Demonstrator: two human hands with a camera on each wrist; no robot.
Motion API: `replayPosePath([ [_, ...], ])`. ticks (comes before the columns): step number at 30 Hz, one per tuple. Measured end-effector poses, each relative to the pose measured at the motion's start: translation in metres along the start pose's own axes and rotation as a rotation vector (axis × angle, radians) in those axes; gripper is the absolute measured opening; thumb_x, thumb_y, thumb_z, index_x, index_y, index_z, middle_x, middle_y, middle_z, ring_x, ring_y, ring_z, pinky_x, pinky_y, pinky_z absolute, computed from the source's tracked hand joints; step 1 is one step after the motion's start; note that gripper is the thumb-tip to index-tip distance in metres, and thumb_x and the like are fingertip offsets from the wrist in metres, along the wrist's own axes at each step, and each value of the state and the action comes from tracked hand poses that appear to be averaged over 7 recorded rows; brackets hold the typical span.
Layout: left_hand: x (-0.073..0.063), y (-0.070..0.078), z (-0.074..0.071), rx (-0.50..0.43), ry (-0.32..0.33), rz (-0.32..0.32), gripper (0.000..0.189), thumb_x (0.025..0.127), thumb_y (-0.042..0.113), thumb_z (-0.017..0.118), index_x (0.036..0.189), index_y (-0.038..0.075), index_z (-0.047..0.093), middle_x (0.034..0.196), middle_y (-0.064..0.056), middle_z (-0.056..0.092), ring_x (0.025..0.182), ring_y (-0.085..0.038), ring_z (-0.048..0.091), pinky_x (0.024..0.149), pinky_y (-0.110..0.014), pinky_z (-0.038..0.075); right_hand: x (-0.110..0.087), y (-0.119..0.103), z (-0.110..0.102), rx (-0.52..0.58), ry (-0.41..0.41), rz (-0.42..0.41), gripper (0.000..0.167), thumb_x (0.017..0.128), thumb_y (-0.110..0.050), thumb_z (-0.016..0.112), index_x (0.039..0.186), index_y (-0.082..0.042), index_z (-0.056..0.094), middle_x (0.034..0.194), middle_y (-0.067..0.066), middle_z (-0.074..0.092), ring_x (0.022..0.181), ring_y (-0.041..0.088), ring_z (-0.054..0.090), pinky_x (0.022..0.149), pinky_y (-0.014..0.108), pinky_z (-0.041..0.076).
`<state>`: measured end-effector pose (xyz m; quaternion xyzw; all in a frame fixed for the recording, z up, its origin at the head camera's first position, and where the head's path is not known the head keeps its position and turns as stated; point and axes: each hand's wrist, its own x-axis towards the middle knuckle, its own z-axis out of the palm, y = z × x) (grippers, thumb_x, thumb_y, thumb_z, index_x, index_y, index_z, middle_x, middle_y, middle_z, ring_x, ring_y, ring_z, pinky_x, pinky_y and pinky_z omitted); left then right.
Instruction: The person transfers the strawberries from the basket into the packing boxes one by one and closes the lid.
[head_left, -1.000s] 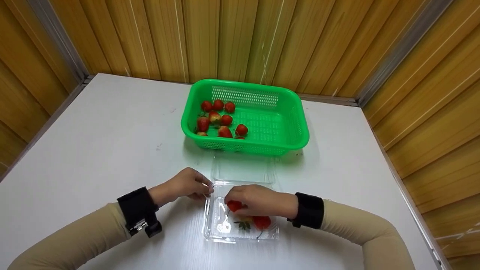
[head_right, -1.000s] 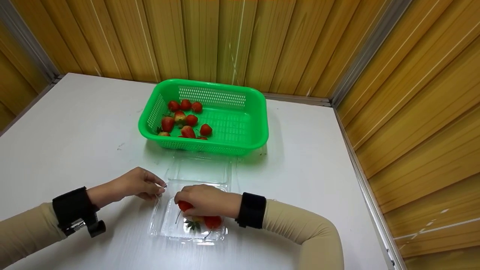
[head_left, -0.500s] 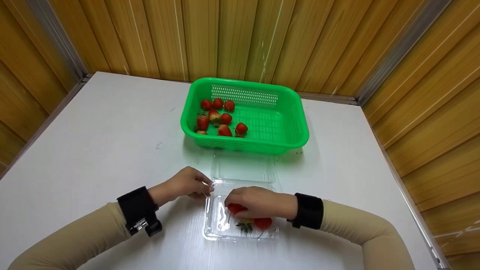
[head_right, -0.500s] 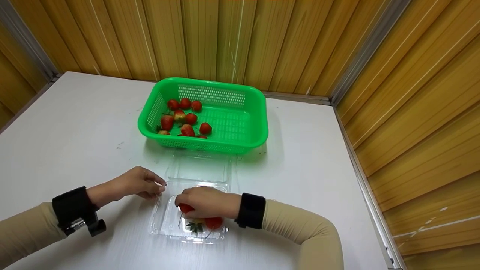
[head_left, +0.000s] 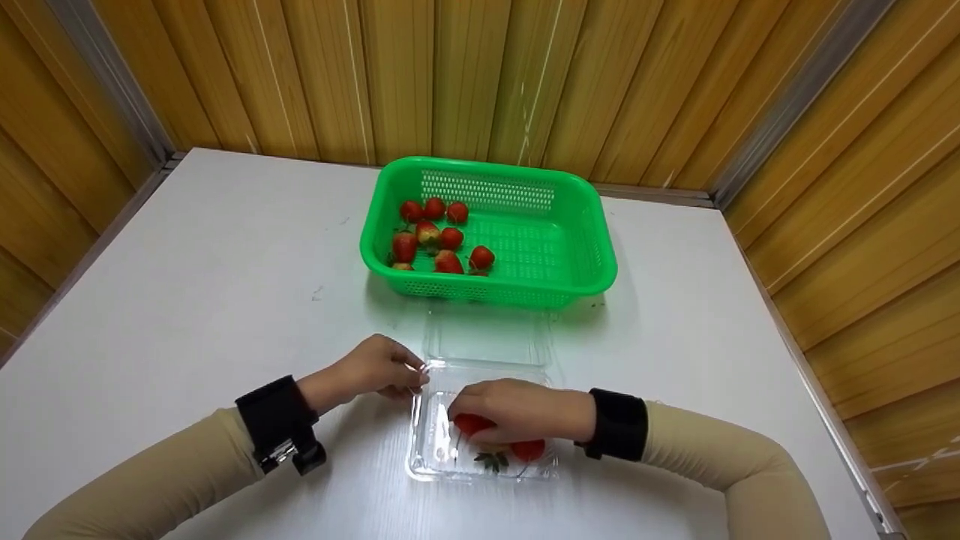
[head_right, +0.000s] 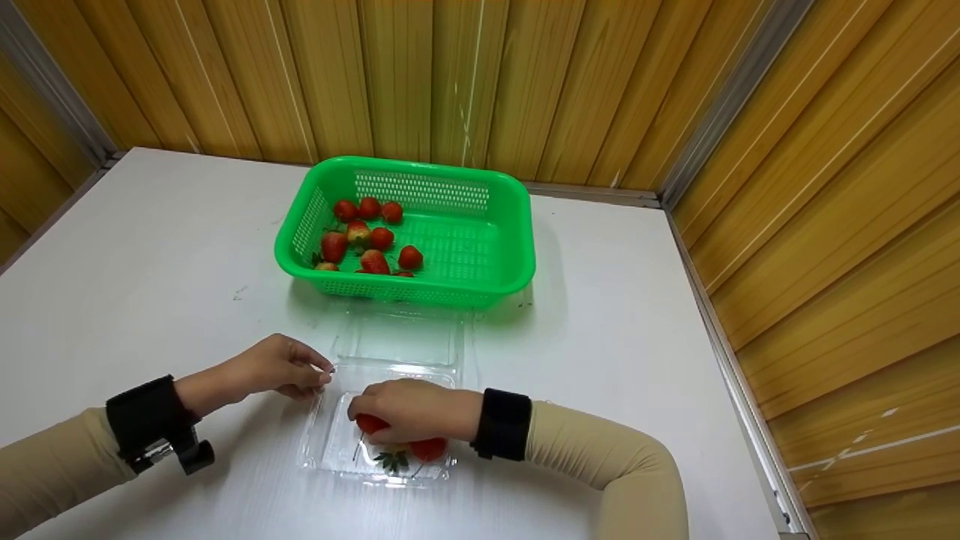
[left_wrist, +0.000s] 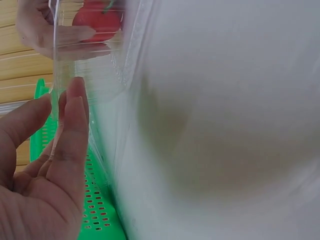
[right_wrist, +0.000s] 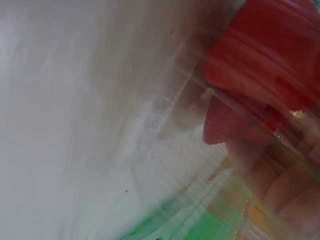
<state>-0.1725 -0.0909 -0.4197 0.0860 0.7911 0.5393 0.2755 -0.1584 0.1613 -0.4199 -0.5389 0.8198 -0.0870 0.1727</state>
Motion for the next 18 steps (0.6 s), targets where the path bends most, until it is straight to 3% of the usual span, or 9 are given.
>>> replayPosePath([
  [18,-0.0015,0.0026,0.0021,0.026,0.004,0.004,0.024,0.091,0.008,0.073,0.107,-0.011,0.074,0.083,-0.011,0.078,0.064,-0.004,0.068,0.065,-0.023,0.063,0.001,-0.0072,0.0095,-0.135,-0.034,-0.141,0.037,0.095,-0.026,0.073,0.129,-0.014,0.064,0.12,0.0,0.071,0.111,0.011,0.066,0.094,0.018,0.054],
])
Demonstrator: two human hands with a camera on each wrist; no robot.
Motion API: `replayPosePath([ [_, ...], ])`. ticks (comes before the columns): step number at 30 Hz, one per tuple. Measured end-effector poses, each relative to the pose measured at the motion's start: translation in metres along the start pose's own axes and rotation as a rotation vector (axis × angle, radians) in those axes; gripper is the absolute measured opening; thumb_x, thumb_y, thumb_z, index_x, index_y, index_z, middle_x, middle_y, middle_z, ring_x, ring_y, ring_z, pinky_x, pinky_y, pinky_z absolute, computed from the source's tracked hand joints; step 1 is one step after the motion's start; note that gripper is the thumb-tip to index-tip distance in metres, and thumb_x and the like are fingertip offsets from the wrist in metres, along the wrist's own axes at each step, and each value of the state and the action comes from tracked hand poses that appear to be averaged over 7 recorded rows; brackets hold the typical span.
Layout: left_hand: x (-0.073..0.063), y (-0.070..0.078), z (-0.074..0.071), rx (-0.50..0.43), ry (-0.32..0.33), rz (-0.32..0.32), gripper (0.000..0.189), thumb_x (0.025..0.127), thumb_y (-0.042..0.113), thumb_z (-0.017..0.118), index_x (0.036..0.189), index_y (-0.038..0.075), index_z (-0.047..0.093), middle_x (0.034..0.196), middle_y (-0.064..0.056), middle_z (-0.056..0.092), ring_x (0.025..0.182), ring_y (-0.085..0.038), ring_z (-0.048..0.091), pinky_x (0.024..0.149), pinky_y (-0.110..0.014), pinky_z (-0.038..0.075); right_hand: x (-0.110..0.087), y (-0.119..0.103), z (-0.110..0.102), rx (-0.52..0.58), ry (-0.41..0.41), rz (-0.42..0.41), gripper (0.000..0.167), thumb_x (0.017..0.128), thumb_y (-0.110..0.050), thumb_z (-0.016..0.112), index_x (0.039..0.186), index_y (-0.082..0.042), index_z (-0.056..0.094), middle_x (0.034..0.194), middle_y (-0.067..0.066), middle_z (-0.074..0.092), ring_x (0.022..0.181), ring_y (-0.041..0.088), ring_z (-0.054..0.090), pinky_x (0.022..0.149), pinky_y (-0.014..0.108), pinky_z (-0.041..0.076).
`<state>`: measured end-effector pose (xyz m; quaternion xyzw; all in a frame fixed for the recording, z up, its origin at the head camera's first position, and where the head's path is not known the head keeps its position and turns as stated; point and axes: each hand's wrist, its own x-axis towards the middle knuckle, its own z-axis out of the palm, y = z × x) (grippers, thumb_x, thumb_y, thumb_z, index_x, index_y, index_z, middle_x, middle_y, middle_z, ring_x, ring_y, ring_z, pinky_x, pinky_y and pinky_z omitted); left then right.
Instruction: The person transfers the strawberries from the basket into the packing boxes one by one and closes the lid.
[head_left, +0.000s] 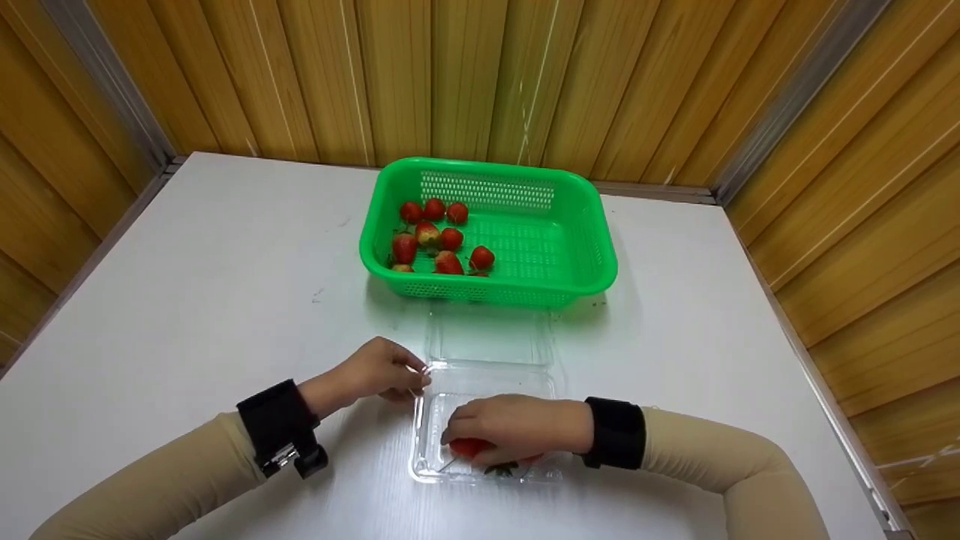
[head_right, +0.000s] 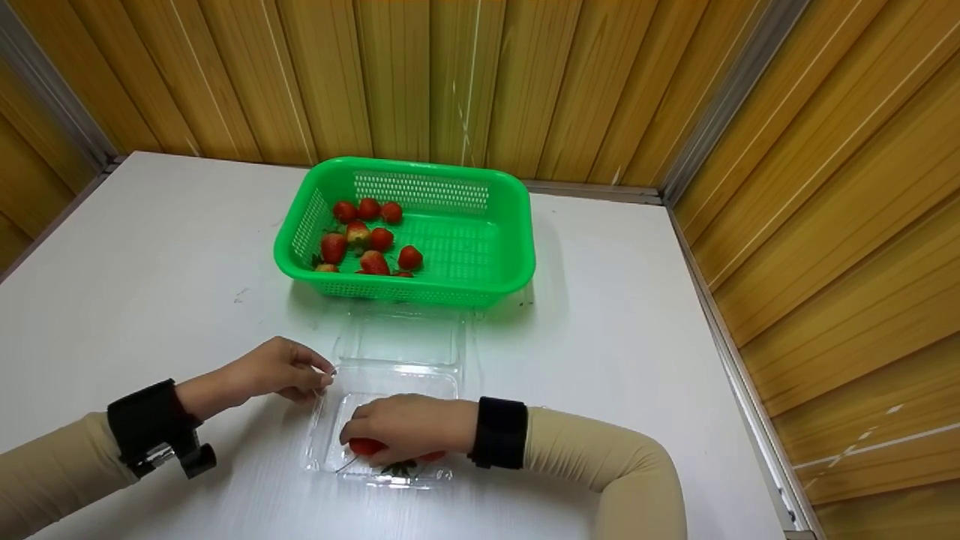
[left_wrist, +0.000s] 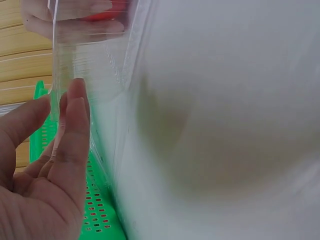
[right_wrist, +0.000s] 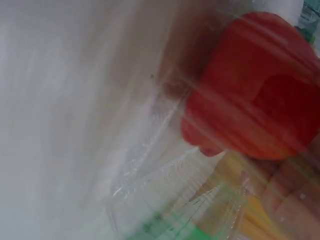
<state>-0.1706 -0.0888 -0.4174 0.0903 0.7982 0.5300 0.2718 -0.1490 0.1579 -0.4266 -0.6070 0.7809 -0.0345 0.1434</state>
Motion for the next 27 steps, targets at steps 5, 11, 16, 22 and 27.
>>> replayPosePath([
  [5,0.001,-0.001,-0.002,0.024,0.009,-0.009,0.025,0.091,0.009,0.074,0.107,-0.009,0.074,0.083,-0.009,0.078,0.066,-0.005,0.067,0.066,-0.023,0.063,0.001,-0.002,0.0,-0.042,0.008,-0.032,0.037,0.096,-0.025,0.072,0.131,-0.015,0.064,0.123,-0.002,0.071,0.116,0.012,0.067,0.096,0.018,0.055],
  [11,0.0,-0.003,-0.002,0.036,0.007,-0.003,0.027,0.092,0.011,0.074,0.108,-0.01,0.074,0.085,-0.01,0.078,0.068,-0.006,0.069,0.067,-0.025,0.063,0.001,-0.003,0.0,-0.053,0.005,-0.039,0.04,0.096,-0.026,0.072,0.134,-0.016,0.063,0.126,-0.001,0.07,0.117,0.012,0.066,0.097,0.018,0.054],
  [16,0.001,-0.008,-0.001,0.005,-0.006,0.006,0.028,0.092,0.011,0.072,0.109,-0.011,0.072,0.084,-0.007,0.077,0.069,-0.006,0.071,0.069,-0.026,0.064,0.0,-0.003,-0.003,-0.055,0.009,-0.032,0.041,0.098,-0.03,0.071,0.135,-0.016,0.062,0.127,0.0,0.069,0.117,0.012,0.066,0.095,0.018,0.055],
  [22,-0.002,-0.005,-0.002,0.007,-0.004,0.007,0.029,0.096,0.01,0.066,0.114,-0.012,0.071,0.093,-0.018,0.078,0.074,-0.011,0.073,0.072,-0.028,0.065,-0.003,-0.003,-0.009,-0.047,0.038,-0.028,0.041,0.098,-0.031,0.07,0.134,-0.015,0.062,0.127,0.0,0.069,0.119,0.012,0.066,0.097,0.018,0.055],
  [27,-0.007,0.0,-0.01,0.084,0.01,0.028,0.032,0.098,0.012,0.063,0.12,-0.011,0.07,0.109,-0.024,0.076,0.094,-0.027,0.077,0.081,-0.036,0.065,-0.011,-0.001,-0.02,0.015,0.041,0.023,0.045,0.097,-0.031,0.072,0.137,-0.013,0.061,0.133,0.003,0.068,0.126,0.016,0.063,0.104,0.023,0.054],
])
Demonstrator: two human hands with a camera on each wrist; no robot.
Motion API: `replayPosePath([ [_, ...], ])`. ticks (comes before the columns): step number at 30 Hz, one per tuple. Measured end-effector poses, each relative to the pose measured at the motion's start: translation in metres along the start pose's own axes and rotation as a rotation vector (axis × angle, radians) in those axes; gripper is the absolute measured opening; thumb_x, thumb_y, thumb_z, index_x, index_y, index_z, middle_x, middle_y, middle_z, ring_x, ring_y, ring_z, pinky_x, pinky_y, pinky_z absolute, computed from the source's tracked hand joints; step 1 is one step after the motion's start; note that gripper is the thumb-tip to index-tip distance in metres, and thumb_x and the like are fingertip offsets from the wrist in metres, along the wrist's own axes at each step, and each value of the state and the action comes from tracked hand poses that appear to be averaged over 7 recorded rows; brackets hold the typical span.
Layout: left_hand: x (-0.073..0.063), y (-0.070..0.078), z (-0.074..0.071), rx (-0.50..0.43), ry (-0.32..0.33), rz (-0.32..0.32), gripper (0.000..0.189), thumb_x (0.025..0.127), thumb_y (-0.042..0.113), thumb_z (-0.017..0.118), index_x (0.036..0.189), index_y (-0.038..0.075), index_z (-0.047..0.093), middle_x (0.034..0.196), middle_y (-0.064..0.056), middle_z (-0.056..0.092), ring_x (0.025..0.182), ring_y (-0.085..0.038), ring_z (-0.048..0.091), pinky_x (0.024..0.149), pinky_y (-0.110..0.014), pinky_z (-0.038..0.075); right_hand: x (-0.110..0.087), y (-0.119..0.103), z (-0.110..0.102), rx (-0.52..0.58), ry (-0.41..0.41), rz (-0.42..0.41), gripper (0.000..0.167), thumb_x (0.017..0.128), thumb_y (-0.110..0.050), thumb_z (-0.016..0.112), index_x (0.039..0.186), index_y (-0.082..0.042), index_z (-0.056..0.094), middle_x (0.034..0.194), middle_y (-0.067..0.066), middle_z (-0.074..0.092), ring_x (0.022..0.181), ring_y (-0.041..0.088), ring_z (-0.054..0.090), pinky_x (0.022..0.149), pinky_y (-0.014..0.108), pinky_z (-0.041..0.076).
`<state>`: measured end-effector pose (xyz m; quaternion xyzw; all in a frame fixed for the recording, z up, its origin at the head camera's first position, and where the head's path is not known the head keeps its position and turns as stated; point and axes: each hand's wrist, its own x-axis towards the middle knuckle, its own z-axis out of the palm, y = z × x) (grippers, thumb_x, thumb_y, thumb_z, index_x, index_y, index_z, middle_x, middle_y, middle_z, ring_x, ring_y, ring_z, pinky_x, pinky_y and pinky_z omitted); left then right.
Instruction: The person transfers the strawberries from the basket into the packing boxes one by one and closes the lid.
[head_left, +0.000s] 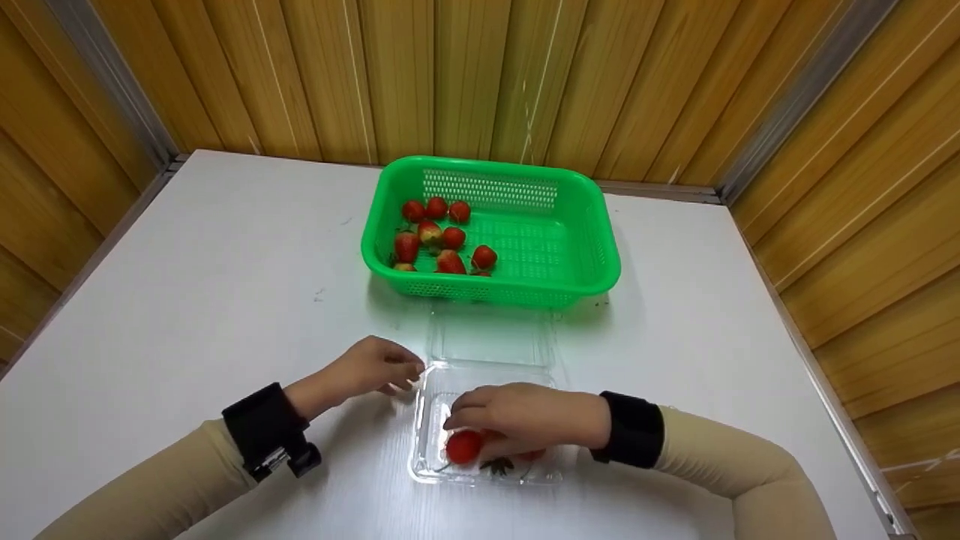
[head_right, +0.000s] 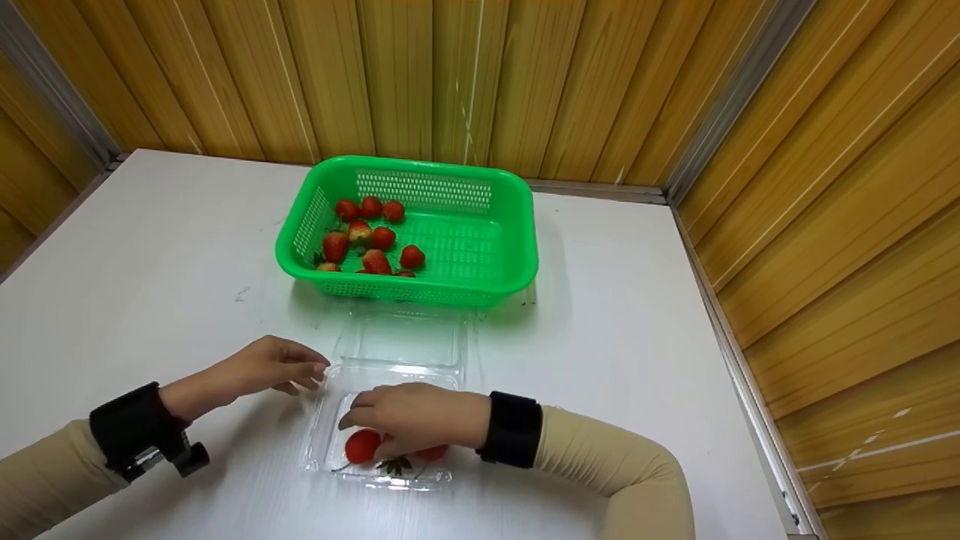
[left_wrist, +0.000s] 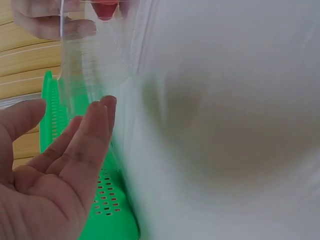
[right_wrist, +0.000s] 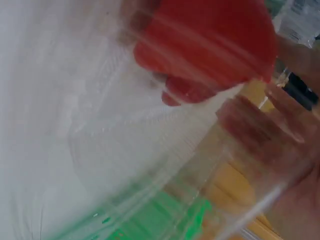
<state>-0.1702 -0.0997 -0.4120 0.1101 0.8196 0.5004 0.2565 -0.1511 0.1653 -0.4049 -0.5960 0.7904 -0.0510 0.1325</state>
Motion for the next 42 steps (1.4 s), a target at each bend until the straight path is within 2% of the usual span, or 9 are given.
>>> replayPosePath([
  [6,-0.007,0.013,-0.017,0.085,0.031,0.051,0.037,0.099,0.016,0.062,0.125,-0.009,0.067,0.115,-0.026,0.074,0.102,-0.032,0.073,0.086,-0.037,0.064,-0.01,0.006,-0.02,0.015,0.035,0.057,0.046,0.096,-0.027,0.073,0.137,-0.01,0.061,0.135,0.006,0.066,0.128,0.019,0.061,0.107,0.028,0.054],
  [13,-0.014,0.031,-0.042,0.146,0.047,0.113,0.039,0.101,0.017,0.06,0.132,-0.005,0.065,0.122,-0.024,0.073,0.109,-0.033,0.072,0.094,-0.038,0.062,-0.023,0.018,-0.048,0.022,0.154,0.1,0.044,0.094,-0.022,0.076,0.133,-0.008,0.063,0.131,0.01,0.067,0.125,0.024,0.063,0.105,0.036,0.057],
  [19,-0.025,0.062,-0.072,0.195,0.144,0.162,0.043,0.103,0.023,0.06,0.138,-0.003,0.061,0.128,-0.022,0.072,0.111,-0.03,0.07,0.102,-0.048,0.057,-0.035,0.036,-0.083,0.031,0.3,0.114,0.039,0.093,-0.017,0.076,0.127,-0.003,0.064,0.127,0.013,0.068,0.122,0.029,0.064,0.101,0.04,0.059],
  [21,-0.028,0.074,-0.084,0.199,0.183,0.16,0.045,0.104,0.025,0.06,0.14,-0.001,0.06,0.13,-0.021,0.07,0.113,-0.032,0.07,0.105,-0.052,0.055,-0.039,0.042,-0.098,0.045,0.332,0.145,0.038,0.092,-0.015,0.076,0.126,-0.001,0.064,0.126,0.015,0.068,0.121,0.031,0.064,0.101,0.043,0.059],
  [25,-0.029,0.096,-0.107,0.209,0.251,0.148,0.045,0.104,0.027,0.06,0.142,0.002,0.059,0.135,-0.02,0.068,0.111,-0.031,0.069,0.107,-0.053,0.053,-0.046,0.052,-0.13,0.071,0.36,0.258,0.038,0.093,-0.014,0.075,0.127,0.001,0.064,0.127,0.018,0.068,0.123,0.035,0.063,0.105,0.05,0.055],
  [29,-0.023,0.114,-0.124,0.232,0.304,0.146,0.045,0.104,0.029,0.06,0.142,0.005,0.06,0.135,-0.02,0.068,0.107,-0.025,0.069,0.106,-0.05,0.055,-0.047,0.061,-0.159,0.095,0.358,0.377,0.039,0.095,-0.015,0.074,0.129,0.0,0.064,0.13,0.018,0.068,0.128,0.036,0.06,0.111,0.053,0.05],
  [33,-0.011,0.127,-0.134,0.25,0.336,0.157,0.044,0.103,0.03,0.061,0.14,0.006,0.062,0.133,-0.02,0.069,0.111,-0.027,0.07,0.104,-0.045,0.058,-0.045,0.072,-0.177,0.115,0.36,0.432,0.039,0.096,-0.014,0.072,0.131,0.0,0.064,0.132,0.018,0.067,0.13,0.036,0.058,0.112,0.054,0.048],
  [39,0.009,0.133,-0.147,0.278,0.343,0.14,0.042,0.104,0.026,0.057,0.14,0.006,0.062,0.135,-0.021,0.068,0.117,-0.033,0.068,0.097,-0.033,0.061,-0.04,0.095,-0.188,0.137,0.381,0.492,0.039,0.097,-0.015,0.07,0.133,0.001,0.064,0.135,0.02,0.067,0.129,0.038,0.059,0.111,0.054,0.048],
  [42,0.021,0.133,-0.155,0.287,0.312,0.118,0.043,0.104,0.026,0.056,0.14,0.003,0.062,0.137,-0.023,0.066,0.12,-0.034,0.068,0.094,-0.029,0.061,-0.036,0.107,-0.192,0.173,0.402,0.54,0.039,0.097,-0.015,0.07,0.132,0.001,0.065,0.133,0.021,0.067,0.127,0.038,0.061,0.109,0.055,0.049],
])
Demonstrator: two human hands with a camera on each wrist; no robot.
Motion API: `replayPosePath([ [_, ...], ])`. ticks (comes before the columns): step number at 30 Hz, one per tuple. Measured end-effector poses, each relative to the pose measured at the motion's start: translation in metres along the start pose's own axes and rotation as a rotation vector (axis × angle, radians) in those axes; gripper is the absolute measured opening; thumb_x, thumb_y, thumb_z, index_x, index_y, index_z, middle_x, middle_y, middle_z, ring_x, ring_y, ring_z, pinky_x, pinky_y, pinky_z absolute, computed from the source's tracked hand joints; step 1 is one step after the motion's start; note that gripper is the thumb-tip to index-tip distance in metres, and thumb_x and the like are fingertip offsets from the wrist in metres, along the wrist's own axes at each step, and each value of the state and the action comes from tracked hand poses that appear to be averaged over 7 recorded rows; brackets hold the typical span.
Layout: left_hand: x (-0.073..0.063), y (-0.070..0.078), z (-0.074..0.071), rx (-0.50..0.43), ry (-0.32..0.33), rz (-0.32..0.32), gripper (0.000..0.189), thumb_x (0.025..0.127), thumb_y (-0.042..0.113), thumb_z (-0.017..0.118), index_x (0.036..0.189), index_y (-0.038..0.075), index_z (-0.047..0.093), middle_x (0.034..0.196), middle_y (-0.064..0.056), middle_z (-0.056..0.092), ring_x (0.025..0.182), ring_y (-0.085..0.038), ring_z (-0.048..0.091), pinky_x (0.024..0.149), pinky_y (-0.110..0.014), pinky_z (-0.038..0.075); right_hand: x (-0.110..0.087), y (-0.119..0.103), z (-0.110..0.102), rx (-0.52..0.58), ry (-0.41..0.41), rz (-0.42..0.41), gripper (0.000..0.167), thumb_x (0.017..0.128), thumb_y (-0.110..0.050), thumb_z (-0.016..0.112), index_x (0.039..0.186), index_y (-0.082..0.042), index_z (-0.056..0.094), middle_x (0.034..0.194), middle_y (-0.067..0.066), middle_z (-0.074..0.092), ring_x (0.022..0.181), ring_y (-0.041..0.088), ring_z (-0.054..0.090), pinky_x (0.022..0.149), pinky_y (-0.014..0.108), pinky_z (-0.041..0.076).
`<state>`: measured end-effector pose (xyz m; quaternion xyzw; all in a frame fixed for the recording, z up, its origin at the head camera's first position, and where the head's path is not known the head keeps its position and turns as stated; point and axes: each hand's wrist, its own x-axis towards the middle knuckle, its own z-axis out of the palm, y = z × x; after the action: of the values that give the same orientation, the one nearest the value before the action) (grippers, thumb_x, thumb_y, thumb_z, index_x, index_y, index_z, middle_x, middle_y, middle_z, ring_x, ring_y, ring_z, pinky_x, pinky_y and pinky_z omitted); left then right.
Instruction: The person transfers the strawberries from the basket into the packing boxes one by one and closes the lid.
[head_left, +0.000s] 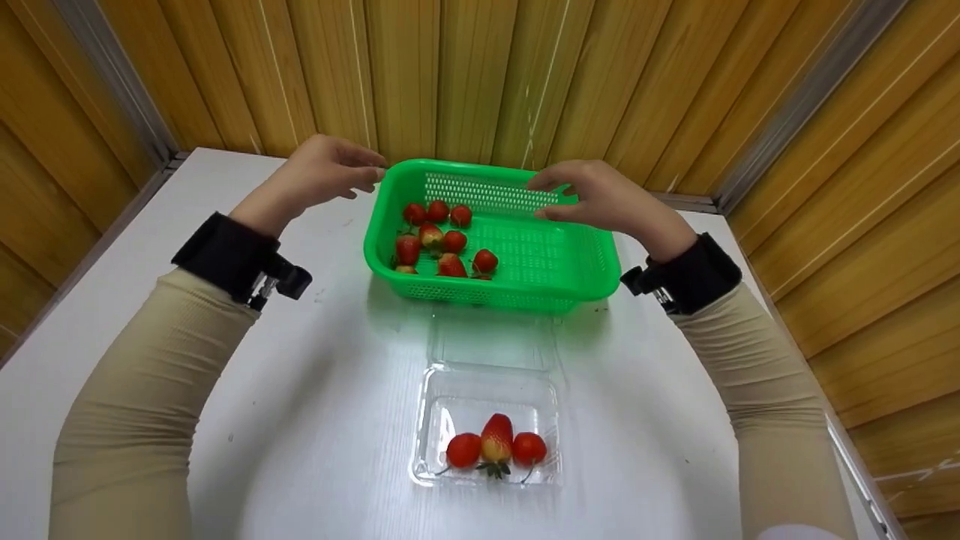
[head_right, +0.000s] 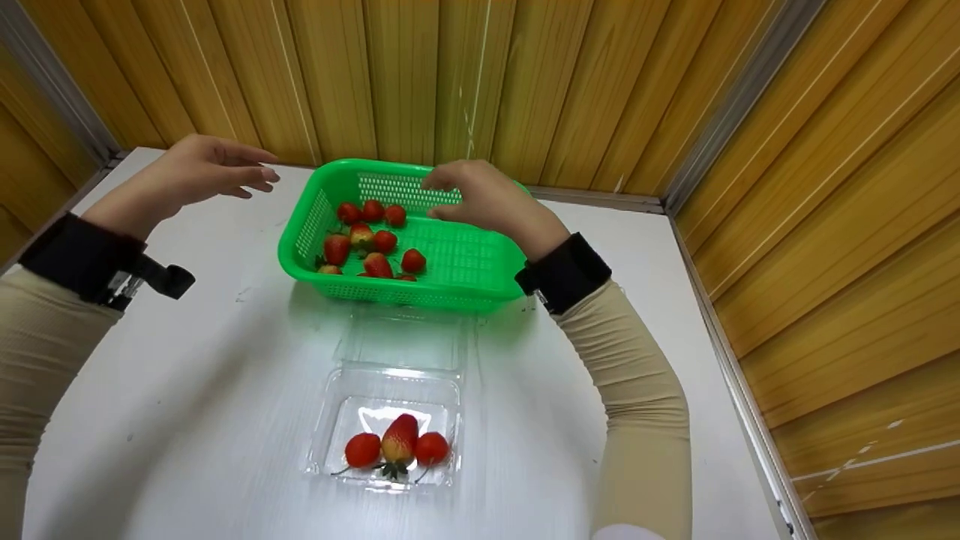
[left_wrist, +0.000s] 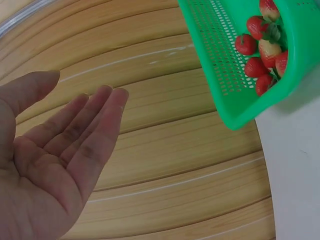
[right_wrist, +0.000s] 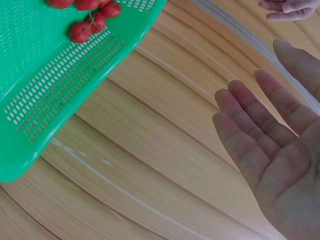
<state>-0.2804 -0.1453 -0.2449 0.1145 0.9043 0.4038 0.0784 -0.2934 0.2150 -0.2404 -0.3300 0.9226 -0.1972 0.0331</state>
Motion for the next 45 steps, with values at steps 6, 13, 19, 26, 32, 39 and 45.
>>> replayPosePath([
  [6,0.032,-0.015,0.005,0.064,-0.118,-0.091,0.05,0.104,0.025,0.056,0.144,-0.005,0.054,0.139,-0.03,0.061,0.126,-0.041,0.065,0.106,-0.046,0.056,0.017,0.016,-0.003,0.05,0.017,0.081,0.039,0.097,-0.013,0.069,0.132,0.003,0.064,0.134,0.024,0.066,0.129,0.039,0.06,0.11,0.055,0.048],
  [13,0.059,-0.045,0.026,0.136,-0.091,-0.245,0.051,0.102,0.019,0.061,0.141,-0.013,0.052,0.137,-0.032,0.062,0.119,-0.04,0.069,0.102,-0.043,0.059,0.026,0.034,0.002,0.066,0.003,0.156,0.041,0.098,-0.016,0.068,0.134,0.002,0.063,0.137,0.024,0.064,0.131,0.039,0.058,0.112,0.055,0.047],
  [19,0.068,-0.059,0.042,0.167,-0.077,-0.331,0.039,0.1,0.015,0.066,0.124,-0.016,0.063,0.128,-0.032,0.067,0.083,-0.026,0.077,0.084,-0.03,0.064,0.028,0.043,0.004,0.061,0.003,0.167,0.04,0.1,-0.017,0.066,0.135,0.002,0.062,0.136,0.026,0.065,0.13,0.041,0.059,0.111,0.056,0.047],
  [26,0.082,-0.059,0.054,0.154,-0.022,-0.316,0.027,0.094,0.002,0.069,0.113,-0.017,0.068,0.115,-0.032,0.072,0.053,-0.009,0.061,0.053,-0.019,0.056,0.035,0.047,0.002,0.055,0.004,0.159,0.04,0.099,-0.015,0.067,0.134,0.003,0.063,0.134,0.026,0.066,0.129,0.041,0.059,0.11,0.055,0.048],
  [32,0.089,-0.052,0.059,0.161,-0.032,-0.308,0.027,0.09,-0.007,0.067,0.113,-0.021,0.066,0.098,-0.031,0.074,0.047,-0.008,0.057,0.045,-0.016,0.051,0.046,0.05,-0.001,0.054,0.001,0.181,0.04,0.099,-0.016,0.067,0.133,0.003,0.063,0.134,0.026,0.066,0.128,0.04,0.061,0.11,0.053,0.049],
  [39,0.082,-0.038,0.054,0.211,-0.091,-0.386,0.025,0.094,-0.005,0.061,0.116,-0.014,0.068,0.076,-0.007,0.06,0.067,-0.016,0.057,0.061,-0.022,0.052,0.064,0.051,-0.014,0.112,0.017,0.24,0.038,0.099,-0.012,0.064,0.134,0.004,0.062,0.13,0.027,0.066,0.122,0.037,0.062,0.108,0.048,0.05],
  [45,0.082,-0.027,0.058,0.334,-0.143,-0.393,0.029,0.098,-0.001,0.055,0.125,-0.012,0.062,0.128,-0.021,0.061,0.102,-0.026,0.055,0.092,-0.032,0.054,0.076,0.062,-0.005,0.099,-0.006,0.22,0.039,0.099,-0.012,0.066,0.133,0.007,0.062,0.131,0.029,0.066,0.124,0.041,0.062,0.109,0.05,0.05],
])
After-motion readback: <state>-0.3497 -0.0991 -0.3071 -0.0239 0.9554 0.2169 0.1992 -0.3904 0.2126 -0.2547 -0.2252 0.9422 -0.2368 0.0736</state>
